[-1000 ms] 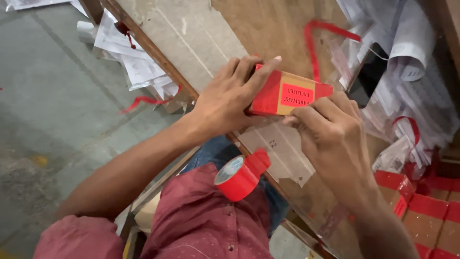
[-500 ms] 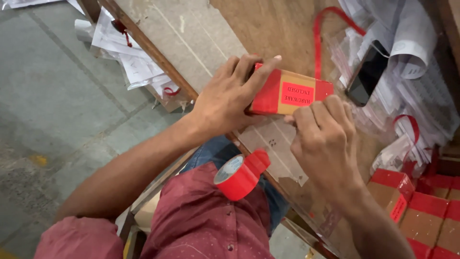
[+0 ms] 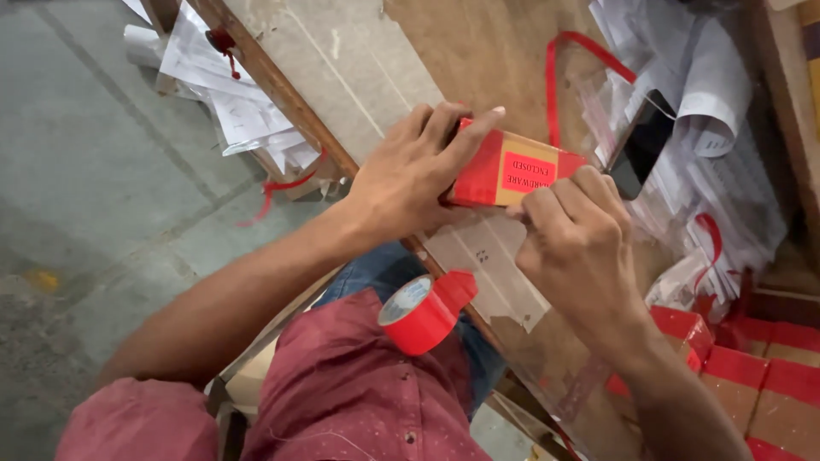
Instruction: The person is using red tape to seal several small cardboard boxes on a workbench.
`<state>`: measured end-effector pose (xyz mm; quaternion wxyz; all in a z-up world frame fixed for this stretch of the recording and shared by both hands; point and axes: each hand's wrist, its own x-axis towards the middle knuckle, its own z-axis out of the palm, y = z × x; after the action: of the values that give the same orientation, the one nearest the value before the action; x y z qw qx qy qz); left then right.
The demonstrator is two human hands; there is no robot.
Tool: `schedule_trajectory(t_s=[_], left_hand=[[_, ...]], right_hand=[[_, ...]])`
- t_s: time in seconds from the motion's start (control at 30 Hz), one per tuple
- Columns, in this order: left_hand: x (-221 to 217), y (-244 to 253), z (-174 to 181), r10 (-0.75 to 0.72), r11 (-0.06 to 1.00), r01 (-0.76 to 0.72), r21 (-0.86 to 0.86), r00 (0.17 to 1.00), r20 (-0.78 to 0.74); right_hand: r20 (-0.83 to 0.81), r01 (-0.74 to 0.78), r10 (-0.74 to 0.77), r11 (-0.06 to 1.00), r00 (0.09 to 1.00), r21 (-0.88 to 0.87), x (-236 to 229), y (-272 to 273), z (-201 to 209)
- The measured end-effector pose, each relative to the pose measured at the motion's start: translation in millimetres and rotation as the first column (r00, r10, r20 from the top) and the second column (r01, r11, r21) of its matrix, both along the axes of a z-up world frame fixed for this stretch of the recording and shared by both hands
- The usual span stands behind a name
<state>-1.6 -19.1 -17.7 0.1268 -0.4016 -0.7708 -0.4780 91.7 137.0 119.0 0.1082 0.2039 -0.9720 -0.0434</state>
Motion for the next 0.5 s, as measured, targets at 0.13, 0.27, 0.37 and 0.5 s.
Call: schedule_trajectory(t_s=[0.13, 0.27, 0.37, 0.5], left_hand=[[0.3, 0.9, 1.2, -0.002, 1.000, 0.002, 0.009, 1.000, 0.001], [0.0, 2.0, -4.7, 0.015, 1.000, -0.014, 0.025, 1.000, -0.020], [-1.2, 0.5, -1.9, 0.012, 1.000, -0.012, 0.023, 1.000, -0.011], [1.0, 0.3, 1.2, -0.015, 1.000, 0.015, 0.010, 1.000, 0.007]], right_hand=[[0.014, 0.030, -0.030, 0.998, 0.999, -0.059, 0.2, 2.2, -3.5], [0.011, 0.015, -0.014, 0.996, 1.000, -0.083, 5.0, -2.2, 0.7], [-0.026, 0.024, -0.026, 0.997, 0.999, -0.067, 2.8, -5.3, -0.2], [-0.049, 0.034, -0.037, 0.998, 0.998, -0.043, -0.1, -8.0, -7.3]])
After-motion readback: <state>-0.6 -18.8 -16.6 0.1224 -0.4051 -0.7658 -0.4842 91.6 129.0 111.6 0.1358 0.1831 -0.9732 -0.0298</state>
